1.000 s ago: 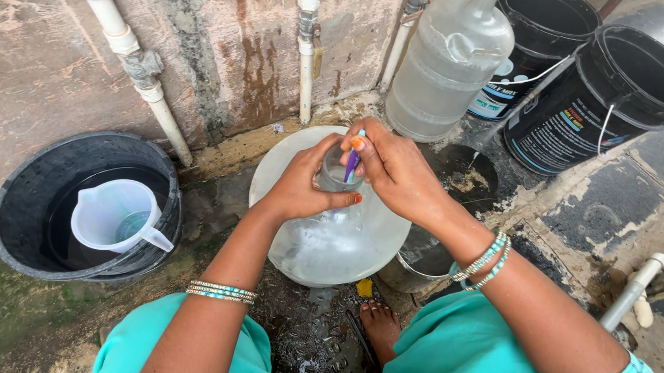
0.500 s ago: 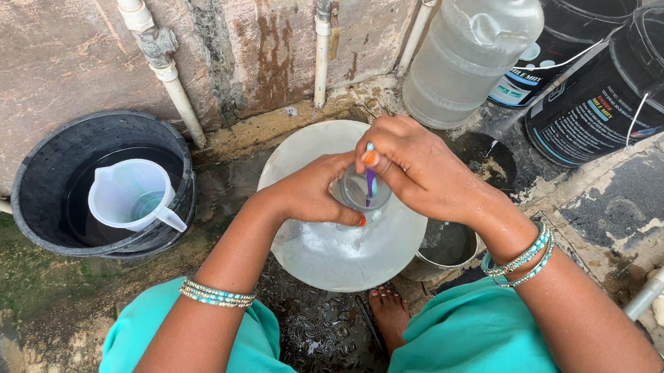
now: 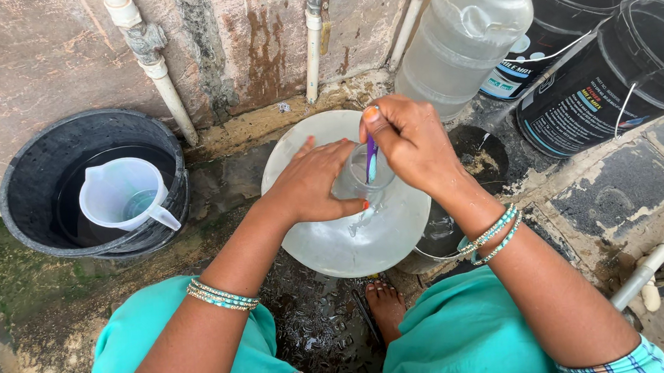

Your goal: The person cleans the neck of a large plastic water dispenser using a toothbrush and water. They first rinse the neck with water from a smaller bottle, then scrub the inside with a toothbrush, and finally rinse it again.

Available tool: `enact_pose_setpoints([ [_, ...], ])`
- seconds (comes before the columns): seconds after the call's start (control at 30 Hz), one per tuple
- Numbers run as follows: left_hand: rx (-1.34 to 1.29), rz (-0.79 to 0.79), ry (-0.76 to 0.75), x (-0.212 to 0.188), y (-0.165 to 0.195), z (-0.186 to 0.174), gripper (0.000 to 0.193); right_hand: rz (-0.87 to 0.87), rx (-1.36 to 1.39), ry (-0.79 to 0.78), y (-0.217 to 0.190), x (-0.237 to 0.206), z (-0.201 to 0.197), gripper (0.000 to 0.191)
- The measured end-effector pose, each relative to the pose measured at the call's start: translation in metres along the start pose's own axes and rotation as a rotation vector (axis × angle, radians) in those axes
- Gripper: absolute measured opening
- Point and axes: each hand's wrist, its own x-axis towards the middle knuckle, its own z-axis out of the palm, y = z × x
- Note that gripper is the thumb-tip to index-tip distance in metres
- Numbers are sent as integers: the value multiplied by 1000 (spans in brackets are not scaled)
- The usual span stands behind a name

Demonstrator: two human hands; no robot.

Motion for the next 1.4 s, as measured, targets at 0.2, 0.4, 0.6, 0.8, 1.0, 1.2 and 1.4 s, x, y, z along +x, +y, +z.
enact_pose_setpoints([
  [0.2,127,-98,-186,0,-9,-6,125,133,67,61,3,-1,6,35],
  [0.4,203,-227,-337,-4,-1,-22,143,236,245,55,6,0,9,33],
  [0.6,226,-215,-321,-6,11,-22,150,278,218,43,13,0,5,34],
  [0.8,232,-226,-336,-5,11,-17,150,204,133,-152,22,5,-7,34],
  [1.0,233,-224,-329,-3,5,-15,148,156,-15,-124,14,11,-3,32],
  [1.2,242,-255,-341,3,-1,-13,152,-46,-72,134,-33,-5,-52,26],
  [1.4,239,-266,-347,4,-1,-8,154,-51,-135,163,-37,-17,-40,23],
])
